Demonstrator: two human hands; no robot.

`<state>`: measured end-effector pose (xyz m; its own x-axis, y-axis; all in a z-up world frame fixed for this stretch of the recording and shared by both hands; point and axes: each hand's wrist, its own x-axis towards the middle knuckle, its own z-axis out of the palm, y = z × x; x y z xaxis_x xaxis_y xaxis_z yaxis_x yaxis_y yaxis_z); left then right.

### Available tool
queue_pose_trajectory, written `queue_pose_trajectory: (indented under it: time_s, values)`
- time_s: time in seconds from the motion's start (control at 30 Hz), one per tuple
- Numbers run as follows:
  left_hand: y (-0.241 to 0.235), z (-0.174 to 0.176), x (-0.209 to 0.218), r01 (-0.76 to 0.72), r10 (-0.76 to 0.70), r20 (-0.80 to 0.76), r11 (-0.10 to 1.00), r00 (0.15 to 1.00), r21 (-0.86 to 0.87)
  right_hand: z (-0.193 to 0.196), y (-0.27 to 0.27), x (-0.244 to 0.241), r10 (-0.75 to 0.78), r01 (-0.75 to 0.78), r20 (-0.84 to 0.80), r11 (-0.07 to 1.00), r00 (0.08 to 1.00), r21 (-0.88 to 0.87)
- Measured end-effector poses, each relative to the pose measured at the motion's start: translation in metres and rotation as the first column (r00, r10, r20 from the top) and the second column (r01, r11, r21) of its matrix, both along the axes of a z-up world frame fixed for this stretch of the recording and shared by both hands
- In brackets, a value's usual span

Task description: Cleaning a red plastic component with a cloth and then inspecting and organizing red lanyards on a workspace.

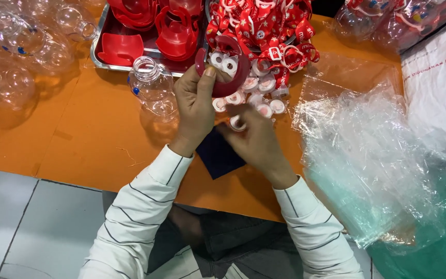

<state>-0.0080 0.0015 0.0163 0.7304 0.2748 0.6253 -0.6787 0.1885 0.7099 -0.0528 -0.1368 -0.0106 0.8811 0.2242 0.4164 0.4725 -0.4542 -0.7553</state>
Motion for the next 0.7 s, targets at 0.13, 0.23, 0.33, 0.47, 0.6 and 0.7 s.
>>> queue_pose_trajectory:
  time_s: [0.13, 0.23, 0.33, 0.47, 0.6, 0.7]
  values:
    - [-0.001, 0.0, -0.002, 0.034, -0.033, -0.02, 0.998, 0.999, 0.053, 0.019, -0.012, 0.004, -0.215, 0.196, 0.152, 0.972, 0.965, 0.129]
    - [-0.006, -0.005, -0.002, 0.106, -0.104, -0.048, 0.993, 0.993, 0.057, 0.026, -0.012, 0.002, -0.197, 0.155, 0.174, 0.961, 0.965, 0.228]
    - [-0.009, -0.012, -0.003, 0.186, -0.18, -0.069, 0.978, 0.981, 0.097, 0.017, -0.012, 0.005, -0.068, 0.013, 0.152, 0.943, 0.986, 0.333]
    - [-0.003, -0.012, -0.011, 0.164, -0.157, -0.054, 0.972, 0.986, 0.167, 0.004, -0.02, 0.011, -0.02, -0.032, 0.15, 0.94, 0.988, 0.34]
    - [0.005, -0.026, -0.022, 0.074, -0.067, -0.038, 0.97, 0.997, 0.231, 0.026, 0.003, -0.008, 0.104, -0.131, 0.088, 0.908, 0.991, 0.398]
    - [0.014, -0.03, -0.034, -0.211, 0.19, 0.097, 0.923, 0.977, 0.322, 0.015, 0.004, -0.008, 0.116, -0.147, 0.102, 0.905, 0.988, 0.4]
